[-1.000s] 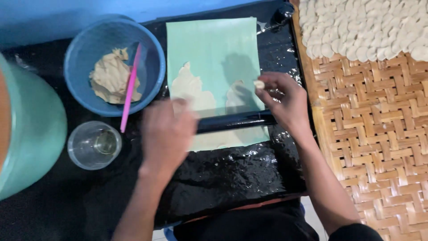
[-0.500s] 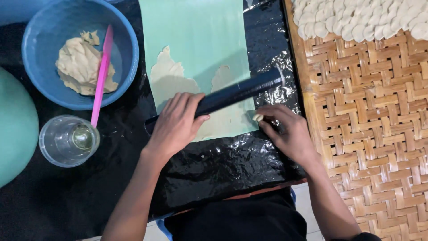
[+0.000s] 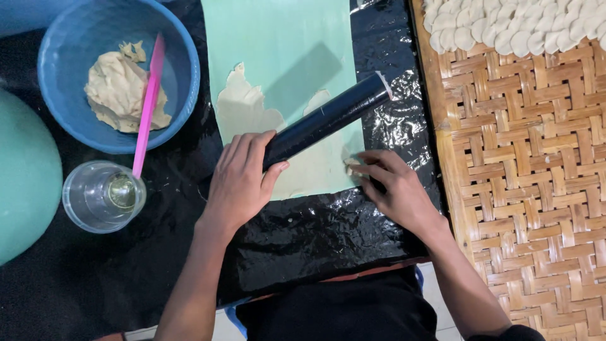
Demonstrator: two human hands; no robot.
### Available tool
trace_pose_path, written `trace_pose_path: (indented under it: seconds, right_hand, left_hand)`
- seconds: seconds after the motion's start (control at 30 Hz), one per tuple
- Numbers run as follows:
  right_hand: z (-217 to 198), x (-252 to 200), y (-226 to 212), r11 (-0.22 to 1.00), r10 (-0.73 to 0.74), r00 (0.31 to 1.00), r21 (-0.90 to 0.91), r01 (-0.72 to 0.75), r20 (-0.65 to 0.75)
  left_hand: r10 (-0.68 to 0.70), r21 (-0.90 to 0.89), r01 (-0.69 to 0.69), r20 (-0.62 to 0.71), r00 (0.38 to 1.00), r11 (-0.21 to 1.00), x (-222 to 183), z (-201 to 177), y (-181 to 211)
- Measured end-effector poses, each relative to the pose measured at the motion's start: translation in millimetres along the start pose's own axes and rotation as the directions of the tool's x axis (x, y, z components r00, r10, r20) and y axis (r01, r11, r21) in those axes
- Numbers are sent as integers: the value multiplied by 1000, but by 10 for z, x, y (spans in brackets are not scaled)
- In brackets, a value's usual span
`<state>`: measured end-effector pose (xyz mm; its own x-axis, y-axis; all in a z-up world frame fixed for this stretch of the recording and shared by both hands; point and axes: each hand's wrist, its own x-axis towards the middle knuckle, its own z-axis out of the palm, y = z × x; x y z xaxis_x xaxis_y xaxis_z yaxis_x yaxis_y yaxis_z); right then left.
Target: The person is using a rolling pin and a spatula to prepare dough on a green surface.
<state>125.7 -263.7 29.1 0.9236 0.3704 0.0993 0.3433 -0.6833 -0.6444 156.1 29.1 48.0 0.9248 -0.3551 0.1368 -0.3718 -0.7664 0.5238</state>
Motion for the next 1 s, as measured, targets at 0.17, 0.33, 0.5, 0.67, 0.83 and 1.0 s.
trace_pose_path:
  seconds: [0.17,0.33,0.5,0.67,0.83,1.0]
  right_hand:
    - [-20,-72,16,999,11,1000,36,-11,5]
    - [57,-230,15,977,204,966,100,-190,-156]
    - [245,-358,-35,883,443,894,211,-420,-73]
    - [49,-385,-141,915,364,930,209,-345,-59]
    - [-239,-157,-134,838,536,824,-2,-546,-182]
    - [-104,193,206,953,42,990,-291,-81,-135]
  left_hand:
    - [47,49,-46,-13,999,998,-18,-9,117]
    - [83,136,-84,14,996,987,-108,32,203]
    - [141,179,-145,38,989,973,-195,174,313]
    - [150,191,-160,62,987,969,-204,216,362]
    - [187,172,-199,82,979,965,-194,227,375]
    - [198,170,-216,118,973,961,-162,395,241]
